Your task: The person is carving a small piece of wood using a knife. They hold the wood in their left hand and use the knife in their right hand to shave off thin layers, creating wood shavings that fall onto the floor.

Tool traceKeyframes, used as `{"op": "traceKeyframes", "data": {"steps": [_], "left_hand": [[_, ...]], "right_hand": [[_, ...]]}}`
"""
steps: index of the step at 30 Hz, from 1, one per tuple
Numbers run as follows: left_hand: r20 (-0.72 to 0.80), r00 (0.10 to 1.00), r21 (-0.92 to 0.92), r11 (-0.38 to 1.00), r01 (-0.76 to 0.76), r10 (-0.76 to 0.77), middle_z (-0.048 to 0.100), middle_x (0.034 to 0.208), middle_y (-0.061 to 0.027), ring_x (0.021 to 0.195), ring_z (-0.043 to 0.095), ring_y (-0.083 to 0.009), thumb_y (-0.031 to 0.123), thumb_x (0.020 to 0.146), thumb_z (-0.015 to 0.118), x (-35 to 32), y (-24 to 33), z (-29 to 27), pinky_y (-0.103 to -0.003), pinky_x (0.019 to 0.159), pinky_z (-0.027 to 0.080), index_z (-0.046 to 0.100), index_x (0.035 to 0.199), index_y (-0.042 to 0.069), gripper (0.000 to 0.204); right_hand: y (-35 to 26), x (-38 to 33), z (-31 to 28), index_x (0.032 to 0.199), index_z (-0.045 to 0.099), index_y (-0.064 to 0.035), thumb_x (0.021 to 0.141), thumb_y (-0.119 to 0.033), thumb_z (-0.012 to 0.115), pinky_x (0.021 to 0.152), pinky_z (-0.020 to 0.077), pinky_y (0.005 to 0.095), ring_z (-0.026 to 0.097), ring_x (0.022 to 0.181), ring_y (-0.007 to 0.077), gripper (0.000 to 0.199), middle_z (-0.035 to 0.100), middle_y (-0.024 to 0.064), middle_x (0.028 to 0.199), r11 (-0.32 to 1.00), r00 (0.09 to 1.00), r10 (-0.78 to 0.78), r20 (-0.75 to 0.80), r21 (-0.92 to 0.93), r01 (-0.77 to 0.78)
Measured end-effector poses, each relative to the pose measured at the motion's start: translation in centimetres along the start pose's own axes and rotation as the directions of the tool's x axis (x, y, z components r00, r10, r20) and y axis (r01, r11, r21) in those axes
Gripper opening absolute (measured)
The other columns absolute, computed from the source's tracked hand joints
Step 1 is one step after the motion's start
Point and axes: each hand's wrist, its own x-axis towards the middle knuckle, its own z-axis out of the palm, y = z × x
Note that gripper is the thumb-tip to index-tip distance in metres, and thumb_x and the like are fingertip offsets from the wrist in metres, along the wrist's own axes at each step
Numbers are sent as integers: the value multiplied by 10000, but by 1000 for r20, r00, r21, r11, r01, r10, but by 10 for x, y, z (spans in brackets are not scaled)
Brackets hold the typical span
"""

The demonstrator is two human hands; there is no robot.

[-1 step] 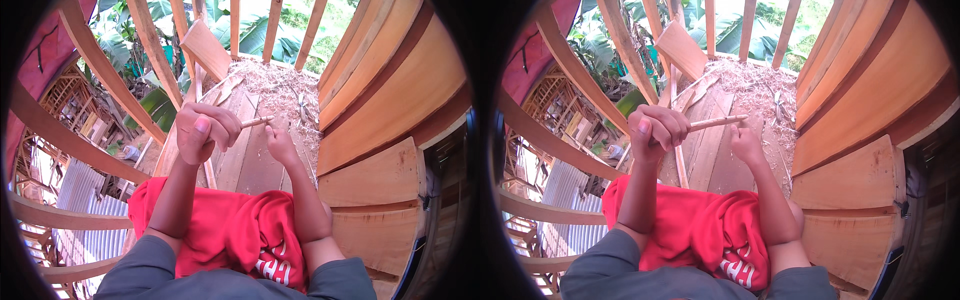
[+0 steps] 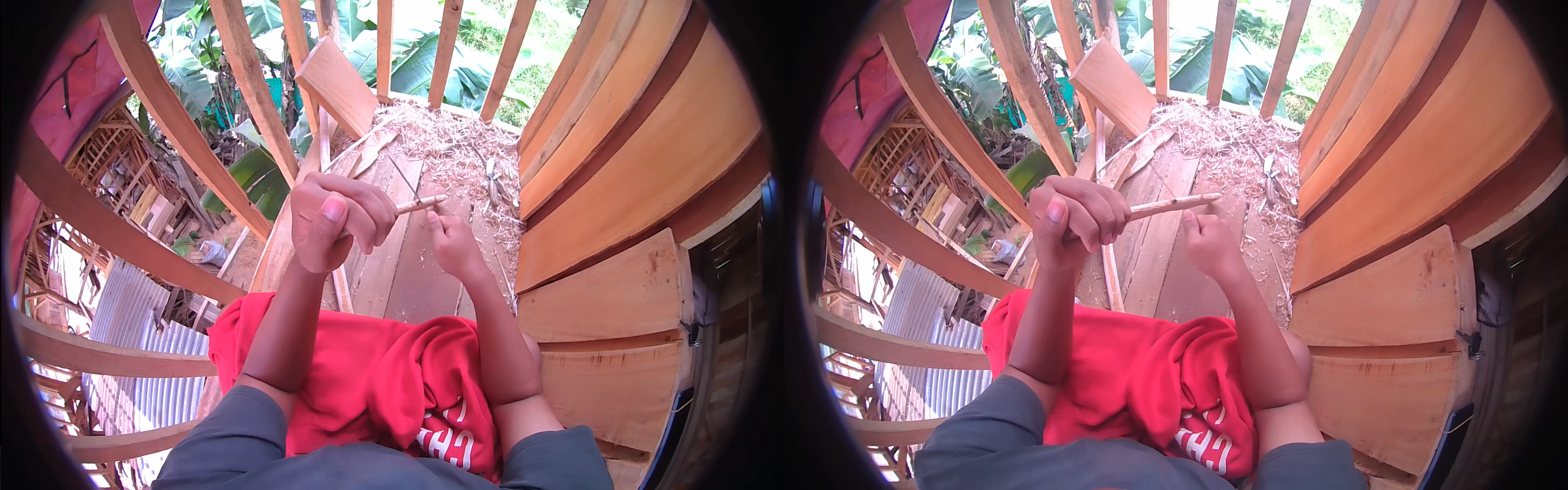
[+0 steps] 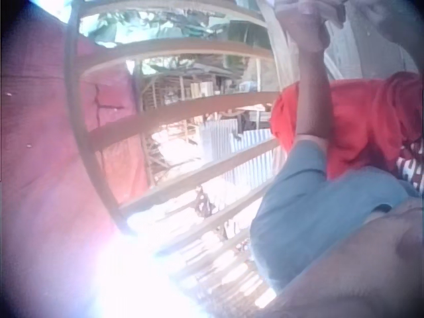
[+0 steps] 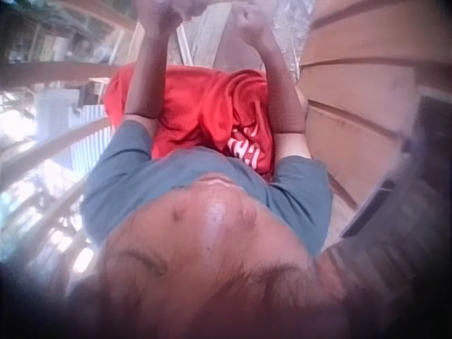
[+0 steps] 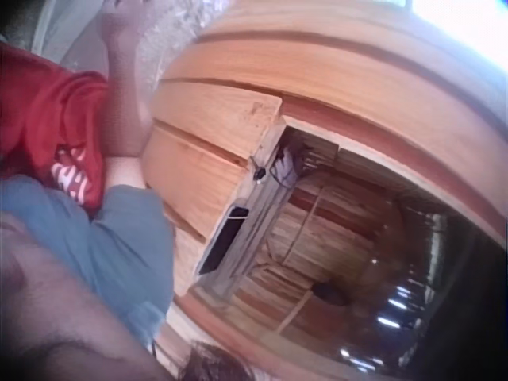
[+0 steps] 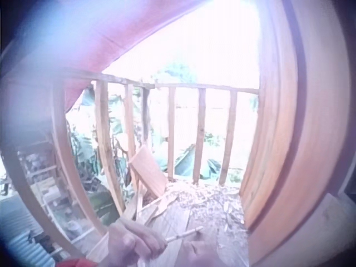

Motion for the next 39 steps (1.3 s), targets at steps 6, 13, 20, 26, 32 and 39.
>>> {"op": "traceKeyframes", "data": {"steps": [6, 13, 20, 26, 32, 39], "left_hand": [[-14, 1000, 18, 1000, -25, 25, 572, 557, -139, 500, 559, -232, 279, 1009, 363, 7, 40, 11, -347, 534, 493, 541, 503, -4, 607], [-50, 998, 96, 995, -22, 27, 577, 570, -155, 501, 563, -234, 316, 1013, 350, 7, 73, -6, -346, 520, 494, 546, 518, -1, 620], [3, 1000, 257, 966, 7, -8, 550, 592, -135, 508, 538, -228, 238, 1003, 276, 7, 66, -23, -357, 520, 498, 545, 583, 14, 547], [0, 1000, 225, 974, -26, 26, 543, 596, -130, 517, 517, -213, 228, 999, 281, 7, 64, -23, -351, 532, 493, 527, 594, 19, 517], [-36, 999, 141, 990, 1, 4, 565, 596, -145, 512, 536, -212, 286, 1008, 337, 9, 55, -18, -337, 517, 475, 554, 572, -3, 567], [53, 999, 176, 984, -18, 9, 530, 586, -96, 478, 483, -188, 245, 1008, 260, 7, 52, -24, -349, 496, 472, 491, 591, 59, 512]], "right_hand": [[-37, -15, -8, 707, 559, 14, 1004, -327, 439, 519, 391, 368, 482, 503, 198, 468, 482, 109, 524, 997, 996, 56, 71, 53, -60], [-36, -24, -8, 754, 536, -44, 1017, -347, 426, 453, 295, 263, 356, 497, 53, 416, 406, -34, 559, 890, 967, 89, 240, 416, -185], [-21, -14, 6, 758, 542, -14, 1013, -341, 422, 511, 324, 292, 380, 536, 83, 432, 411, -7, 573, 951, 973, 78, 217, 278, -138], [-18, -12, 16, 750, 524, -33, 1017, -338, 423, 480, 302, 272, 359, 509, 69, 418, 400, -25, 558, 944, 971, 50, 232, 305, -122], [0, -2, 38, 722, 514, -20, 1012, -329, 424, 522, 345, 328, 403, 537, 119, 433, 421, 11, 570, 925, 954, 122, 274, 317, -210], [-73, -20, 40, 749, 513, 11, 1010, -308, 405, 592, 399, 418, 497, 574, 270, 426, 497, 142, 604, 946, 972, -218, 89, 266, 188]]}}
